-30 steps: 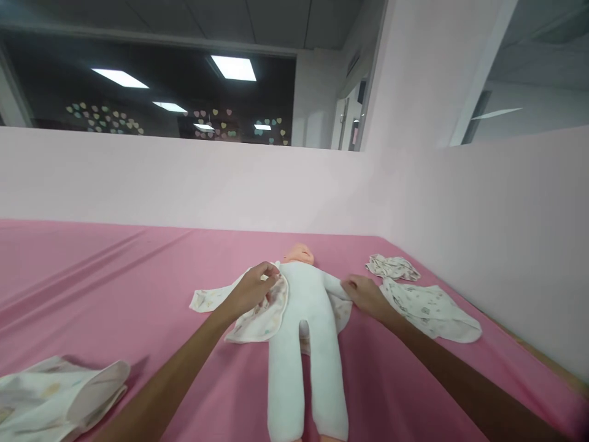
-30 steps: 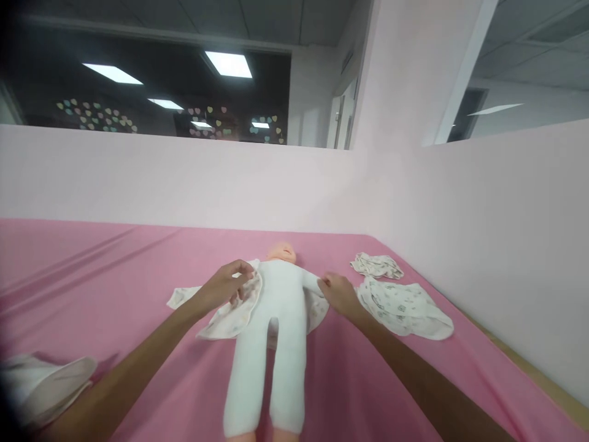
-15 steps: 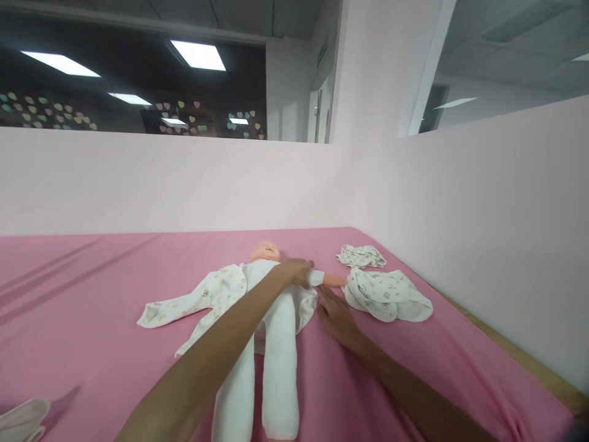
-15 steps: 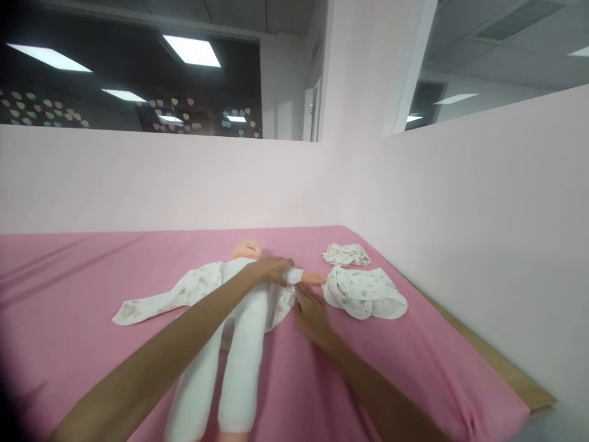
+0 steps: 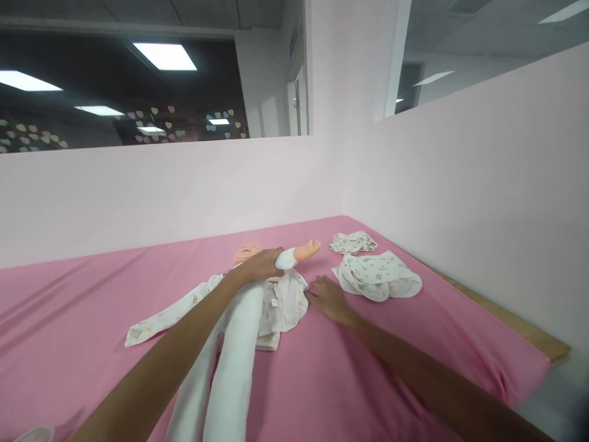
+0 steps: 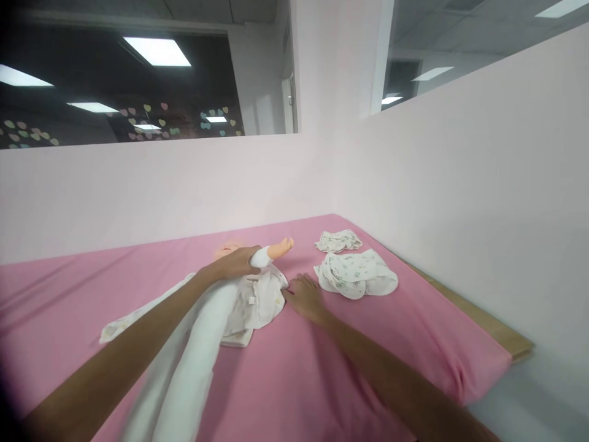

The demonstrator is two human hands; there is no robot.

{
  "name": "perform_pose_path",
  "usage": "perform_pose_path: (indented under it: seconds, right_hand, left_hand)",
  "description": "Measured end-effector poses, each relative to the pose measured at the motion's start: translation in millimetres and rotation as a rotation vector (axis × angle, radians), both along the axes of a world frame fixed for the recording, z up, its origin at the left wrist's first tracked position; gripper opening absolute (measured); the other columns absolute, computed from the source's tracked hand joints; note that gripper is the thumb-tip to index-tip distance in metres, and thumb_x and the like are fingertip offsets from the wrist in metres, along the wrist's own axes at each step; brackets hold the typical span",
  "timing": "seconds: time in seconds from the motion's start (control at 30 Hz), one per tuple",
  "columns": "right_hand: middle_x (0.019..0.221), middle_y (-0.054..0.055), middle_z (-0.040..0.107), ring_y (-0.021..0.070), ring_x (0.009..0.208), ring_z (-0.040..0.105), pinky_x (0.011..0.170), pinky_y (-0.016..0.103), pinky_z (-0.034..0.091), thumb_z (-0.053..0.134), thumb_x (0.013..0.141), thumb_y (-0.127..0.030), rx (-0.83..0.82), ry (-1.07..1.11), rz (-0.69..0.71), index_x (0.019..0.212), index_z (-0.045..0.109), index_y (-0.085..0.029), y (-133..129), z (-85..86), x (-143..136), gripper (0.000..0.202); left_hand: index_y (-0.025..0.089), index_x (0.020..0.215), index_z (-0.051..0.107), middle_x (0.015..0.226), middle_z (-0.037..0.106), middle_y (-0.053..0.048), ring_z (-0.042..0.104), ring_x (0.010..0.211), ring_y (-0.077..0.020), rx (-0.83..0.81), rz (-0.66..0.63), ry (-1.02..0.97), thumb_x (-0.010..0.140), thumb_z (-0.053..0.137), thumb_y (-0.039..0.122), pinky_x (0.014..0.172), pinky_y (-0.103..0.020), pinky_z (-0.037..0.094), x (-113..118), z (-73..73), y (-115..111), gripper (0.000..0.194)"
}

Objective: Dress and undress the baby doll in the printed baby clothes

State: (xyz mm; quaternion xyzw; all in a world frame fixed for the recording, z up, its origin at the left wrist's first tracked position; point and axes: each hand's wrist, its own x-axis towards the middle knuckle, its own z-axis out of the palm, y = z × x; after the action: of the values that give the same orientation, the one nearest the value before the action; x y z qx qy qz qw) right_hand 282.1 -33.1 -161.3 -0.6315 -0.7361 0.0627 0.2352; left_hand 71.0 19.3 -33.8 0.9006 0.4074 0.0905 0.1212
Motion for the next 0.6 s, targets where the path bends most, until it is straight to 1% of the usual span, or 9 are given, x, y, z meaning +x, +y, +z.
perform_pose_path:
  seconds: [0.07, 0.1, 0.17, 0.23, 0.3, 0.37, 0.47, 0.53, 0.6]
  right_hand:
    - [0.1, 0.007, 0.063, 0.0255, 0.108, 0.052, 0.092, 0.037, 0.035, 0.045, 0.09, -0.056, 0.023, 0.016, 0.007, 0.089, 0.068, -0.022, -3, 2.1, -12, 0.041]
    - [0.1, 0.007, 0.063, 0.0253, 0.107, 0.052, 0.091, 0.037, 0.034, 0.045, 0.089, -0.059, 0.031, 0.033, 0.03, 0.088, 0.068, -0.023, -4, 3.1, -18, 0.043]
    - [0.097, 0.004, 0.063, 0.0231, 0.103, 0.052, 0.091, 0.037, 0.033, 0.043, 0.091, -0.056, 0.037, 0.07, 0.113, 0.079, 0.066, -0.023, -7, 5.9, -27, 0.043]
    - [0.089, 0.001, 0.063, 0.0192, 0.094, 0.053, 0.088, 0.034, 0.034, 0.041, 0.094, -0.048, 0.03, 0.094, 0.208, 0.068, 0.061, -0.02, -11, 9.6, -33, 0.042]
    - [0.082, -0.001, 0.061, 0.0164, 0.086, 0.053, 0.084, 0.031, 0.035, 0.04, 0.094, -0.043, 0.015, 0.107, 0.249, 0.064, 0.055, -0.019, -19, 13.3, -37, 0.041]
    - [0.079, 0.0, 0.059, 0.0168, 0.082, 0.053, 0.08, 0.03, 0.037, 0.043, 0.092, -0.049, 0.021, 0.158, 0.17, 0.065, 0.052, -0.019, -34, 15.3, -42, 0.041]
    - [0.082, 0.003, 0.058, 0.0204, 0.085, 0.052, 0.081, 0.033, 0.036, 0.054, 0.084, -0.057, 0.088, 0.188, 0.014, 0.069, 0.051, -0.019, -64, 14.0, -55, 0.041]
    - [0.085, 0.006, 0.059, 0.0236, 0.088, 0.051, 0.082, 0.036, 0.034, 0.06, 0.08, -0.057, 0.11, 0.092, 0.019, 0.069, 0.054, -0.019, -81, 11.3, -69, 0.04]
    - [0.086, 0.008, 0.06, 0.0263, 0.09, 0.051, 0.082, 0.039, 0.033, 0.058, 0.082, -0.051, 0.1, -0.025, 0.066, 0.072, 0.056, -0.019, -90, 8.7, -83, 0.034]
  left_hand:
    - [0.023, 0.102, 0.053, 0.103, 0.066, 0.001, 0.062, 0.09, -0.0198, -0.001, -0.01, -0.017, 0.076, 0.055, 0.033, 0.069, -0.026, 0.041, -3, 0.3, -3, 0.028]
    - [0.022, 0.101, 0.053, 0.102, 0.066, 0.001, 0.061, 0.09, -0.0196, 0.003, -0.008, -0.019, 0.076, 0.055, 0.034, 0.069, -0.026, 0.041, -4, 0.3, -4, 0.028]
    - [0.022, 0.101, 0.053, 0.101, 0.066, 0.001, 0.061, 0.089, -0.0195, 0.009, 0.009, -0.018, 0.075, 0.055, 0.035, 0.069, -0.026, 0.041, -6, 0.3, -4, 0.028]
    - [0.022, 0.1, 0.053, 0.101, 0.065, 0.0, 0.061, 0.089, -0.0197, 0.016, 0.024, -0.015, 0.075, 0.055, 0.035, 0.069, -0.026, 0.041, -8, 0.3, -3, 0.029]
    - [0.022, 0.1, 0.053, 0.101, 0.065, 0.0, 0.061, 0.09, -0.0201, 0.02, 0.03, -0.019, 0.075, 0.055, 0.034, 0.07, -0.027, 0.04, -11, 0.2, -2, 0.028]
    - [0.022, 0.101, 0.053, 0.102, 0.065, 0.0, 0.061, 0.091, -0.0201, 0.013, 0.028, -0.036, 0.075, 0.055, 0.034, 0.069, -0.027, 0.04, -13, 0.0, -2, 0.029]
    - [0.023, 0.101, 0.052, 0.102, 0.065, 0.0, 0.061, 0.09, -0.0201, -0.006, 0.04, -0.054, 0.074, 0.056, 0.034, 0.067, -0.026, 0.04, -15, -1.0, -4, 0.029]
    - [0.023, 0.1, 0.052, 0.101, 0.066, 0.001, 0.061, 0.089, -0.0201, -0.017, 0.046, -0.056, 0.074, 0.056, 0.032, 0.066, -0.026, 0.039, -15, -1.9, -4, 0.028]
    - [0.023, 0.098, 0.052, 0.099, 0.065, 0.0, 0.062, 0.088, -0.0203, -0.023, 0.04, -0.056, 0.073, 0.056, 0.031, 0.066, -0.026, 0.039, -14, -2.8, -4, 0.027]
